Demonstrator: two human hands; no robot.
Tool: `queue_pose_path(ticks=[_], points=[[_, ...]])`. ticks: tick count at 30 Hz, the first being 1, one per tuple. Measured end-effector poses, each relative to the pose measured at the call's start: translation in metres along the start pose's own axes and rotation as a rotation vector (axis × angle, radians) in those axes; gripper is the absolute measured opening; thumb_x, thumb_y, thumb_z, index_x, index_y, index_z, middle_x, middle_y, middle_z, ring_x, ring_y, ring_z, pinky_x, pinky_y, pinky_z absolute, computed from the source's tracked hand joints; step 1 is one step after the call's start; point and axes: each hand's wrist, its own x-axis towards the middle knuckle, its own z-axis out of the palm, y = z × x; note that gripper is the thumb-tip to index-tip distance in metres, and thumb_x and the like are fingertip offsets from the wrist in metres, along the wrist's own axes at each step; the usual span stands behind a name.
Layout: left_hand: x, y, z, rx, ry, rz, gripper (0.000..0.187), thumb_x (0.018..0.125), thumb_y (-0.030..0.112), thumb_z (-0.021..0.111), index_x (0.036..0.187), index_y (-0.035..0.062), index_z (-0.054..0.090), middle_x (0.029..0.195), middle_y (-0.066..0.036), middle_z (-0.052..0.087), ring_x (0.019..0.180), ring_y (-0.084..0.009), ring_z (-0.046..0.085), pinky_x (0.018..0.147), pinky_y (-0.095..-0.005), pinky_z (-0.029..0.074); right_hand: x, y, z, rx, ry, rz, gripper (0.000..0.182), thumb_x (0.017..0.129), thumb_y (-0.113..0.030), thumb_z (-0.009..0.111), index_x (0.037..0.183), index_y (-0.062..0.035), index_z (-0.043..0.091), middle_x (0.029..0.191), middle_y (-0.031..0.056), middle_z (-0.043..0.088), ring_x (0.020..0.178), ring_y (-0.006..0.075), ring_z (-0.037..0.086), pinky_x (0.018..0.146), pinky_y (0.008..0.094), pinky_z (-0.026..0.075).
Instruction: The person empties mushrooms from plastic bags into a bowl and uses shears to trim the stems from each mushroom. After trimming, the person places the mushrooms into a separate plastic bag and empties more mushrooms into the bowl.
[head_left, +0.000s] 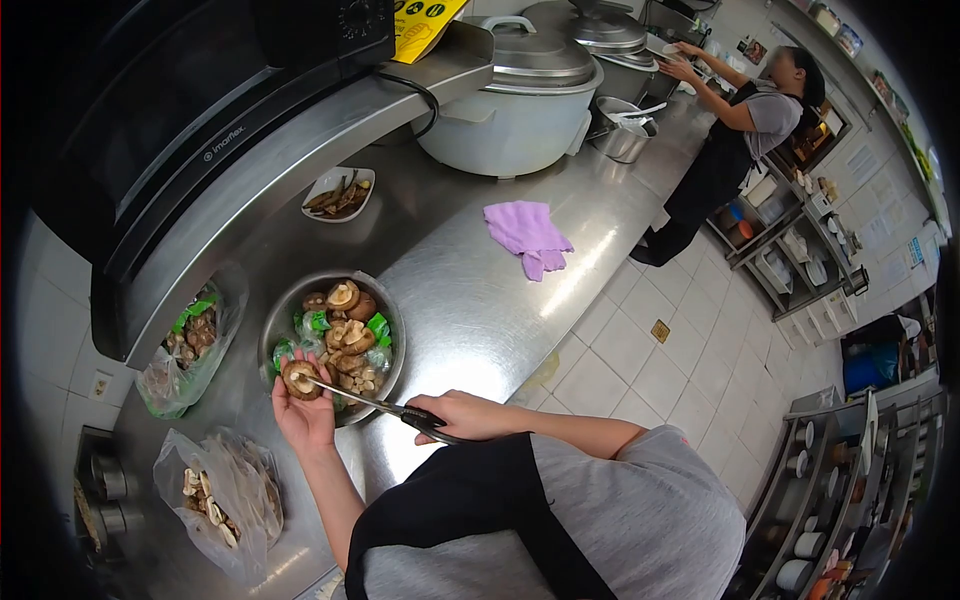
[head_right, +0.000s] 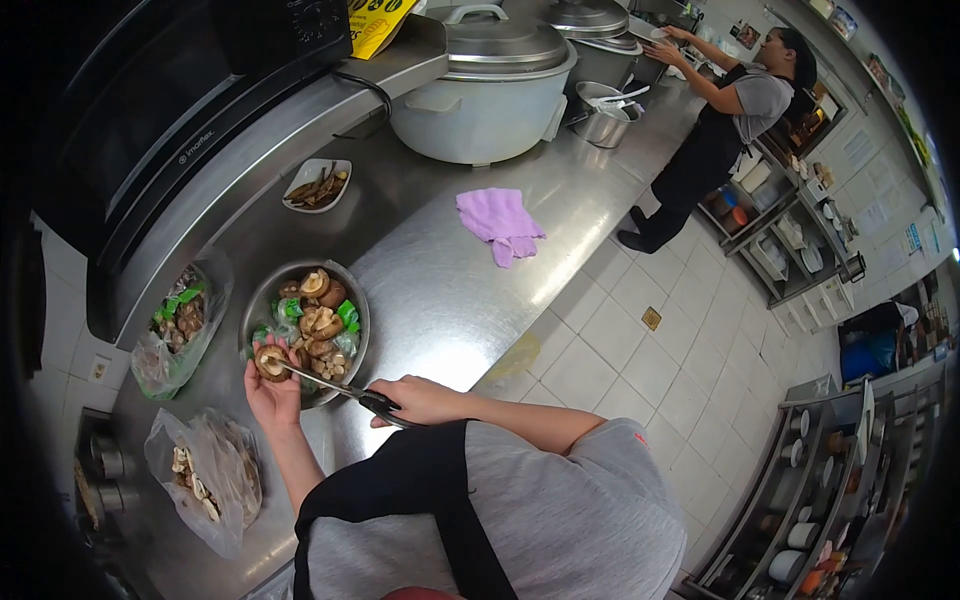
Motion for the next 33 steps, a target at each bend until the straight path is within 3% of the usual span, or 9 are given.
queue_pose_path(ticks=[1,3,10,12,20,33], points=[[0.0,0.0,0.0,0.001,-0.001,0.001,0.035,0.091,0.022,0.041,0.122,0.0083,0.047,0.126,-0.012,0.048,0.118,-0.0283,0.044,0.096,-0.0434,0.037,0.0,0.0,0.0,0.001,0.002,0.0,0.047,0.08,-0.043,0.062,0.099,-0.0013,0.05,0.065,0.0151,0.057,0.062,0.0328,0.058,0.057,0.0393,0.044],[-0.001,0.0,0.001,0.007,0.01,0.002,0.034,0.091,0.022,0.041,0.122,0.0084,0.047,0.126,-0.012,0.048,0.118,-0.0283,0.044,0.096,-0.0435,0.037,0.0,-0.002,-0.002,-0.062,-0.036,0.018,0.048,0.081,-0.036,0.063,0.107,0.0017,0.049,0.067,0.0119,0.058,0.061,0.0251,0.059,0.056,0.0344,0.044],[0.0,0.0,0.002,0.012,0.036,-0.01,0.032,0.091,0.022,0.041,0.119,0.0093,0.049,0.125,-0.011,0.049,0.116,-0.0276,0.046,0.094,-0.0436,0.039,-0.002,-0.001,0.001,-0.104,0.001,-0.002,0.049,0.08,-0.036,0.063,0.108,0.0017,0.049,0.068,0.0128,0.058,0.061,0.0261,0.059,0.058,0.0352,0.044],[0.001,0.0,0.003,0.015,0.026,-0.013,0.032,0.091,0.023,0.041,0.119,0.0094,0.049,0.125,-0.011,0.049,0.116,-0.0275,0.046,0.093,-0.0436,0.039,-0.002,0.0,0.002,-0.058,0.029,0.017,0.05,0.079,-0.044,0.062,0.101,-0.0009,0.05,0.067,0.0156,0.058,0.066,0.0335,0.059,0.059,0.0391,0.045],[0.006,-0.002,0.006,0.02,-0.045,-0.051,0.032,0.091,0.023,0.04,0.119,0.0097,0.049,0.124,-0.011,0.051,0.113,-0.0273,0.048,0.09,-0.0436,0.041,-0.002,-0.002,0.002,-0.035,0.063,0.0,0.049,0.079,-0.042,0.063,0.101,-0.0001,0.05,0.067,0.0153,0.058,0.064,0.0324,0.059,0.058,0.0382,0.044],[0.003,0.002,-0.004,-0.029,0.05,-0.021,0.034,0.091,0.022,0.041,0.121,0.0098,0.047,0.127,-0.011,0.048,0.116,-0.0275,0.045,0.094,-0.0435,0.038,0.002,-0.005,0.004,-0.05,0.026,0.017,0.047,0.079,-0.041,0.063,0.099,0.0003,0.051,0.066,0.0154,0.058,0.062,0.0322,0.059,0.057,0.0388,0.044]])
